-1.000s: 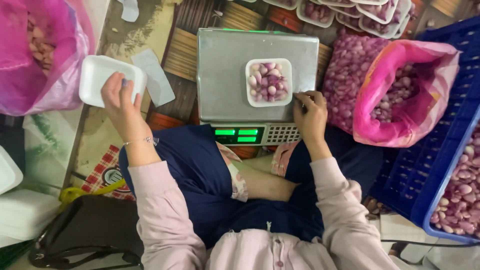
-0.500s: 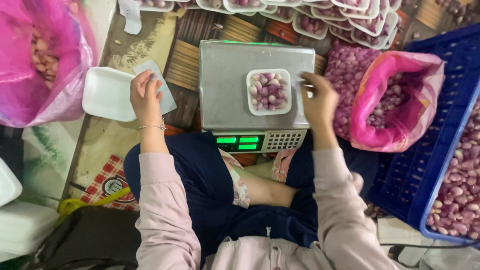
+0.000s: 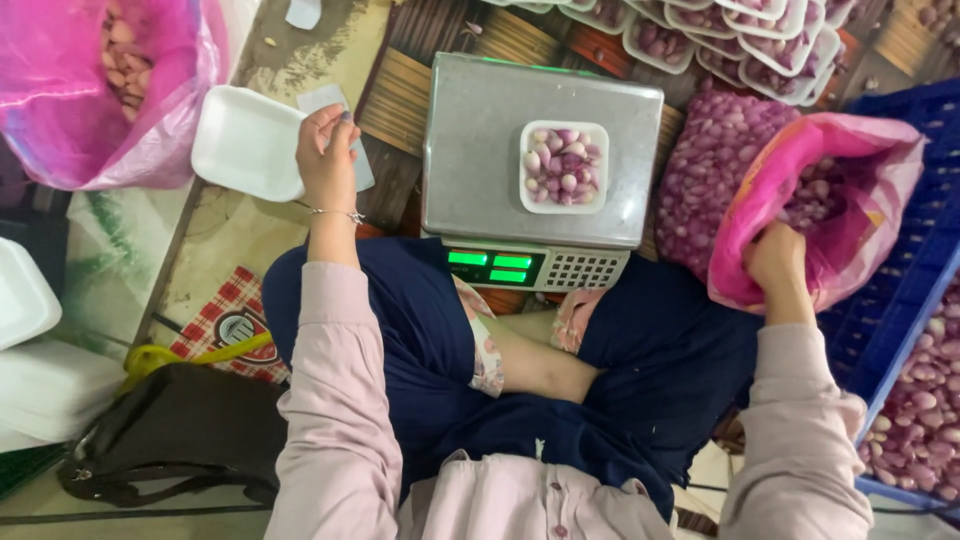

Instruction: The person fills small white trays with shallots from a large pink bag, weighs them on a digital scale, and places them onto a large stack of prepared trays.

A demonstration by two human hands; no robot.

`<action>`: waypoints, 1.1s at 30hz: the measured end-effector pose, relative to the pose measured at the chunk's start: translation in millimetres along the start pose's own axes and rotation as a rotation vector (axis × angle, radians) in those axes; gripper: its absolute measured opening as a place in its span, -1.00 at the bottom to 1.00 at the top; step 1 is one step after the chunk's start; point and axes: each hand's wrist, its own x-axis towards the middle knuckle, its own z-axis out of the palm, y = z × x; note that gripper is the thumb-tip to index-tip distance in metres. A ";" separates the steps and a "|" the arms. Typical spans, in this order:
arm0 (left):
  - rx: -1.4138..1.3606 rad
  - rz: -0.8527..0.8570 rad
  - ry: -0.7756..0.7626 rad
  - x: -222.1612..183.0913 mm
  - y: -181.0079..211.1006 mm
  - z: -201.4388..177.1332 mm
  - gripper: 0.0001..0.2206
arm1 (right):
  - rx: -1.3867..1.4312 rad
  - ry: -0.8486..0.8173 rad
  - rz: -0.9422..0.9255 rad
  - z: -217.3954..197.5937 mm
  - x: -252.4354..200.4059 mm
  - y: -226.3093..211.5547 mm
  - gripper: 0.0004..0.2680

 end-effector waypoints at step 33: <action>-0.021 0.022 -0.109 -2.1 1.1 9.1 -0.69 | 0.929 0.622 -0.114 -104.5 -58.2 -300.7 -0.69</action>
